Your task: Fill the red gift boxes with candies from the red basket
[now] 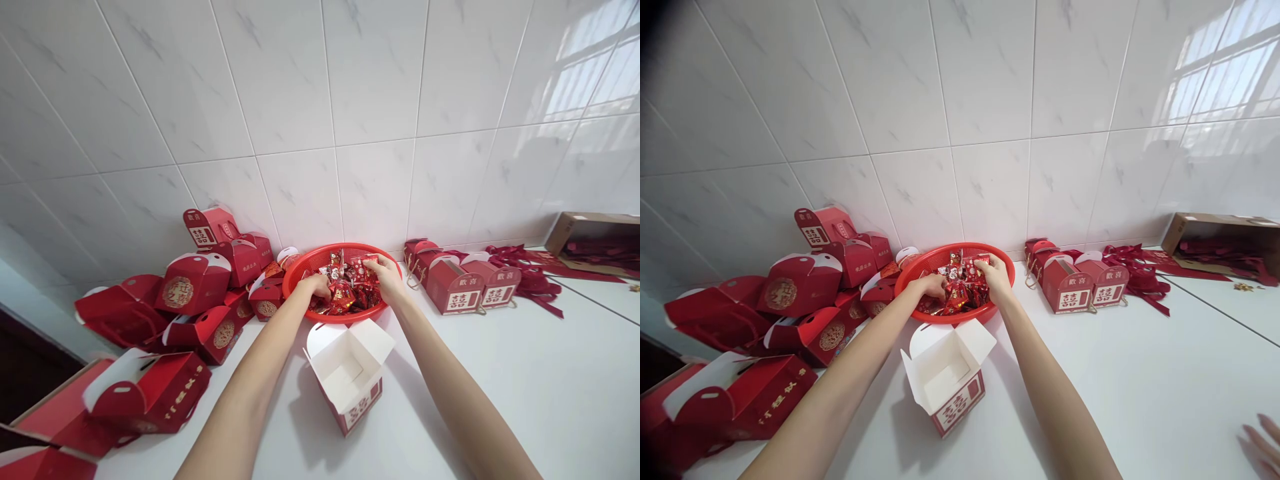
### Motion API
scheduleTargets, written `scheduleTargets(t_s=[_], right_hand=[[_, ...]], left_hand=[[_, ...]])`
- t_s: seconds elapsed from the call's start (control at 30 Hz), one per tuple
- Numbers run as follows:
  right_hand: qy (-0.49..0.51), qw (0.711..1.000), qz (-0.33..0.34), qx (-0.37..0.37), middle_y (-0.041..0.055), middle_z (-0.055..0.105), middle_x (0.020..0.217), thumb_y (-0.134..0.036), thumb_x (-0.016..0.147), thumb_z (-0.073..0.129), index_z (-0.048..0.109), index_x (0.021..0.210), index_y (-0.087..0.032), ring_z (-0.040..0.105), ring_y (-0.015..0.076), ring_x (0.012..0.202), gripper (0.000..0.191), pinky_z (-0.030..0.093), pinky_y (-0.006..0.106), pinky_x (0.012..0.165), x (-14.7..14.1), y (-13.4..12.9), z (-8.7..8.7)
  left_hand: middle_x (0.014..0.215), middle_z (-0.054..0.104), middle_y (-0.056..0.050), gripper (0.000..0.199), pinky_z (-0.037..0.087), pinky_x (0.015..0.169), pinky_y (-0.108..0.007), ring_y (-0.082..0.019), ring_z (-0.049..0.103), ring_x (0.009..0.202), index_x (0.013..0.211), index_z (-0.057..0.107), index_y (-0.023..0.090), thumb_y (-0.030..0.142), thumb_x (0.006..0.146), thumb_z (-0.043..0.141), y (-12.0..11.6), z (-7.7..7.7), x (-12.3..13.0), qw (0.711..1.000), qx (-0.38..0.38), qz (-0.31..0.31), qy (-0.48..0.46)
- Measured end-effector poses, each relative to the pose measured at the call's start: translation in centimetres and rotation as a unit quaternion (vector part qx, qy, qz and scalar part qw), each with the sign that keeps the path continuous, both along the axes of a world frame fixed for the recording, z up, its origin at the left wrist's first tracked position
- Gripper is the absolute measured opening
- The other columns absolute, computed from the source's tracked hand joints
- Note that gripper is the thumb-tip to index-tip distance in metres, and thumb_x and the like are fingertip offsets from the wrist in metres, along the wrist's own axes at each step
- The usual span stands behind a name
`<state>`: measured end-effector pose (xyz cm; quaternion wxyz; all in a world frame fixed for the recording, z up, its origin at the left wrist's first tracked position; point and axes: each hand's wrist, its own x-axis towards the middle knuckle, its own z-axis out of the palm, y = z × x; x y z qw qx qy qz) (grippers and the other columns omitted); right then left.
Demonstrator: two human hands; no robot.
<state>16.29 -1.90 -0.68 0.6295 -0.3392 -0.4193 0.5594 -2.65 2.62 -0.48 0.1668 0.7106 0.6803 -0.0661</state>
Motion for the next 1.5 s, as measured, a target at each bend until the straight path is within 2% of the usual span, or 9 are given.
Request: scheduleTargets(t_s=[0.17,0.37,0.57,0.7,0.83,0.93,1.03,1.3,1.5], right_hand=[[-0.002,1.0,0.007,0.004,-0.0024,0.062,0.063,-0.035,0.053,0.077,0.056,0.06,-0.022,0.054,0.0155,0.063,0.026,0.044,0.029,0.061,0.1,0.1,-0.1],[-0.002,1.0,0.009,0.002,-0.0024,0.062,0.063,-0.036,0.053,0.078,0.058,0.061,-0.022,0.054,0.0154,0.062,0.025,0.044,0.029,0.061,0.1,0.2,-0.2],[-0.007,1.0,0.0,0.009,-0.0029,0.06,0.061,-0.037,0.054,0.078,0.056,0.06,-0.023,0.053,0.0152,0.061,0.027,0.043,0.029,0.059,0.0,0.1,-0.2],[-0.01,1.0,0.001,0.017,-0.0032,0.059,0.06,-0.037,0.056,0.076,0.055,0.059,-0.023,0.052,0.0152,0.061,0.025,0.043,0.029,0.059,0.0,-0.1,0.0],[0.002,1.0,0.005,0.012,-0.0029,0.061,0.062,-0.035,0.054,0.076,0.057,0.06,-0.023,0.055,0.0157,0.063,0.023,0.046,0.029,0.062,0.0,-0.3,0.2],[0.003,1.0,0.009,0.007,-0.0024,0.063,0.064,-0.034,0.054,0.076,0.059,0.061,-0.022,0.056,0.0158,0.064,0.022,0.046,0.03,0.063,0.0,-0.2,0.2],[-0.001,1.0,0.015,0.005,-0.002,0.064,0.064,-0.035,0.054,0.076,0.06,0.062,-0.022,0.056,0.016,0.064,0.022,0.046,0.03,0.063,0.1,-0.1,0.0],[-0.008,1.0,0.016,0.012,-0.0018,0.063,0.063,-0.036,0.053,0.078,0.059,0.061,-0.022,0.055,0.0161,0.062,0.024,0.045,0.03,0.062,0.1,-0.1,-0.1],[-0.014,1.0,0.016,0.01,-0.0018,0.063,0.062,-0.036,0.053,0.077,0.058,0.061,-0.023,0.055,0.0165,0.062,0.025,0.045,0.029,0.06,0.1,-0.2,0.0]], left_hand=[[0.087,0.076,-0.011,0.035,0.056,0.064,-0.033,-0.028,0.072,0.076,0.083,0.069,0.018,0.017,0.049,0.079,-0.1,-0.2,-0.1,0.999,-0.009,0.019,-0.037],[0.066,0.072,-0.007,0.029,0.056,0.057,-0.036,-0.027,0.069,0.06,0.075,0.069,0.018,0.013,0.048,0.079,-0.4,-0.3,-0.2,0.997,-0.017,0.037,-0.067],[0.083,0.075,-0.003,0.029,0.055,0.075,-0.03,-0.027,0.07,0.086,0.074,0.07,0.022,0.019,0.047,0.083,-0.2,-0.2,-1.3,0.988,0.092,0.028,-0.122],[0.086,0.075,-0.002,0.031,0.054,0.081,-0.031,-0.025,0.069,0.089,0.081,0.071,0.021,0.018,0.052,0.083,-0.4,-0.2,-2.0,0.921,0.194,0.08,-0.328],[0.087,0.074,-0.002,0.038,0.053,0.081,-0.031,-0.02,0.069,0.085,0.093,0.069,0.019,0.02,0.057,0.083,-1.1,0.1,-1.8,0.825,0.22,0.126,-0.506],[0.09,0.074,-0.003,0.041,0.053,0.083,-0.031,-0.02,0.07,0.087,0.096,0.068,0.019,0.026,0.06,0.085,-1.6,0.1,-1.3,0.782,0.229,0.119,-0.568],[0.099,0.074,-0.006,0.044,0.052,0.086,-0.032,-0.021,0.069,0.094,0.095,0.068,0.018,0.028,0.057,0.087,-2.0,0.1,-1.0,0.795,0.248,0.091,-0.546],[0.126,0.068,-0.007,0.046,0.046,0.104,-0.032,-0.024,0.059,0.123,0.112,0.067,0.019,0.027,0.07,0.083,-3.0,0.4,-0.7,0.885,0.259,0.041,-0.385],[0.127,0.068,-0.008,0.046,0.044,0.105,-0.033,-0.025,0.061,0.121,0.115,0.065,0.019,0.026,0.072,0.081,-3.3,0.2,-0.5,0.906,0.252,0.003,-0.339]])
